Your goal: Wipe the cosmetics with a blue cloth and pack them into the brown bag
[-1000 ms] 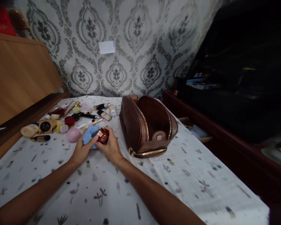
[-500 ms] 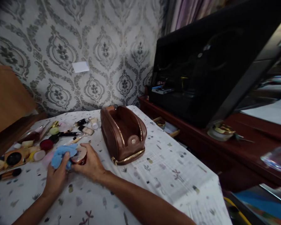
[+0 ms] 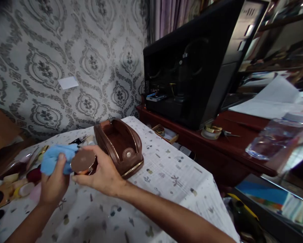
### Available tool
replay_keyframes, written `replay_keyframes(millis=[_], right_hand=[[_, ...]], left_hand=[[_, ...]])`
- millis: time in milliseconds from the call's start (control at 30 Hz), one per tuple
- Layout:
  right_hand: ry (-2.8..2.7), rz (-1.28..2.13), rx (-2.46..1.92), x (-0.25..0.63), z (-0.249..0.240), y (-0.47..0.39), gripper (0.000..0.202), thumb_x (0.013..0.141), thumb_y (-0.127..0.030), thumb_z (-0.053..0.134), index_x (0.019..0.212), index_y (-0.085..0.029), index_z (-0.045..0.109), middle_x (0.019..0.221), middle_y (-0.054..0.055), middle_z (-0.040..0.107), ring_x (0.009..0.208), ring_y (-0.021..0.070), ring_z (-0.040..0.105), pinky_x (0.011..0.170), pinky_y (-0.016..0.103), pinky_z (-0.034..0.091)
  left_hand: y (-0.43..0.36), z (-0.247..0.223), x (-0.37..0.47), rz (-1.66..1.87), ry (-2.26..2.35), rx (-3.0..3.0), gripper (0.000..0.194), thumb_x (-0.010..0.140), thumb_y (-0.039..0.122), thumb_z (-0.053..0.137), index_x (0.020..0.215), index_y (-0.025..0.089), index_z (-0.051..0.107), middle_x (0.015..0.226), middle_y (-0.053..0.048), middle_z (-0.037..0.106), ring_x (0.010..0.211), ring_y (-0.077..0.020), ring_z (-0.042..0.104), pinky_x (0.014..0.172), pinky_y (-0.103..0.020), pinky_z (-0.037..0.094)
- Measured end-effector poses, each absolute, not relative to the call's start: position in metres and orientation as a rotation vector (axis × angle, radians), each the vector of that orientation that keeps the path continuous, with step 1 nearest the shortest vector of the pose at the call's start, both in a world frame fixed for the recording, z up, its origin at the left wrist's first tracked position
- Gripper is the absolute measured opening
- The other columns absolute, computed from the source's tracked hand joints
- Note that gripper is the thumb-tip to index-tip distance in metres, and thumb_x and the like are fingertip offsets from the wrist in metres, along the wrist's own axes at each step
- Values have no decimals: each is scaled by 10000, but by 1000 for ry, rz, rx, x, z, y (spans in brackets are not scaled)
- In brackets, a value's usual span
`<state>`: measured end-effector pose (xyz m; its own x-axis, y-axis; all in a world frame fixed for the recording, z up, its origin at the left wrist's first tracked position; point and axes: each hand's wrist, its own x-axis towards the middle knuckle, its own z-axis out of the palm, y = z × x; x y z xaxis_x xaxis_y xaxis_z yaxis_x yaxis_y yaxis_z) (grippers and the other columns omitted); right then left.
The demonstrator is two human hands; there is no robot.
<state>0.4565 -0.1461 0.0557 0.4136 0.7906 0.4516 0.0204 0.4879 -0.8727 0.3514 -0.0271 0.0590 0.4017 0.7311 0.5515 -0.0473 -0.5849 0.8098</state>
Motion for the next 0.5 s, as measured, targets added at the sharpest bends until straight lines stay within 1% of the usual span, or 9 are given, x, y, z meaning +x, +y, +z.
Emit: replay_keyframes(millis=[67,133,200,267,300,400,500], right_hand=[[-981,532,-947,471,71,-158,623,650,-372,838,1176,-265,521,996,1,663,896,194,676,849,346,568],[-919,383,-989,490,84,-165,612,647,-358,836,1166,-254,531,1037,11,667,955,208,671,899,364,552],[-858,251,-1069,513,92,-168,575,674,-353,809,1169,-244,536,1083,22,663,1029,223,651,941,384,529],[-804,189,-1145,535,95,-165,553,689,-358,784,1167,-237,536,1091,28,658,1052,230,634,926,385,526],[-784,187,-1173,545,94,-162,550,688,-356,778,1166,-234,536,1087,27,657,1046,228,629,914,380,526],[-760,197,-1235,564,88,-147,556,642,-341,791,1123,-218,540,1048,13,643,1006,210,616,898,360,515],[-793,237,-1276,571,79,-123,541,590,-310,808,1050,-209,541,954,-16,619,932,183,605,871,337,508]], left_hand=[[-29,67,373,1237,478,1945,312,912,484,553,921,194,669,934,-40,708,959,-232,651,966,-352,497],[-29,71,389,1191,313,2114,259,916,401,559,1022,188,663,1001,-55,713,1003,-242,651,971,-365,501],[-29,69,397,1111,53,2409,248,906,283,546,1118,193,637,1156,-86,694,1157,-268,609,1040,-406,469],[-30,66,398,981,-227,2682,329,884,205,519,1203,201,598,1319,-113,631,1309,-286,519,1097,-448,433],[-31,63,396,937,-306,2764,367,881,186,502,1241,202,573,1373,-124,597,1351,-290,484,1107,-464,428],[-32,55,389,983,-317,2831,377,911,160,452,1280,198,520,1419,-143,562,1362,-284,484,1097,-470,449],[-32,48,385,1080,-293,2815,328,927,150,438,1242,183,527,1401,-148,576,1351,-281,500,1092,-449,458]])
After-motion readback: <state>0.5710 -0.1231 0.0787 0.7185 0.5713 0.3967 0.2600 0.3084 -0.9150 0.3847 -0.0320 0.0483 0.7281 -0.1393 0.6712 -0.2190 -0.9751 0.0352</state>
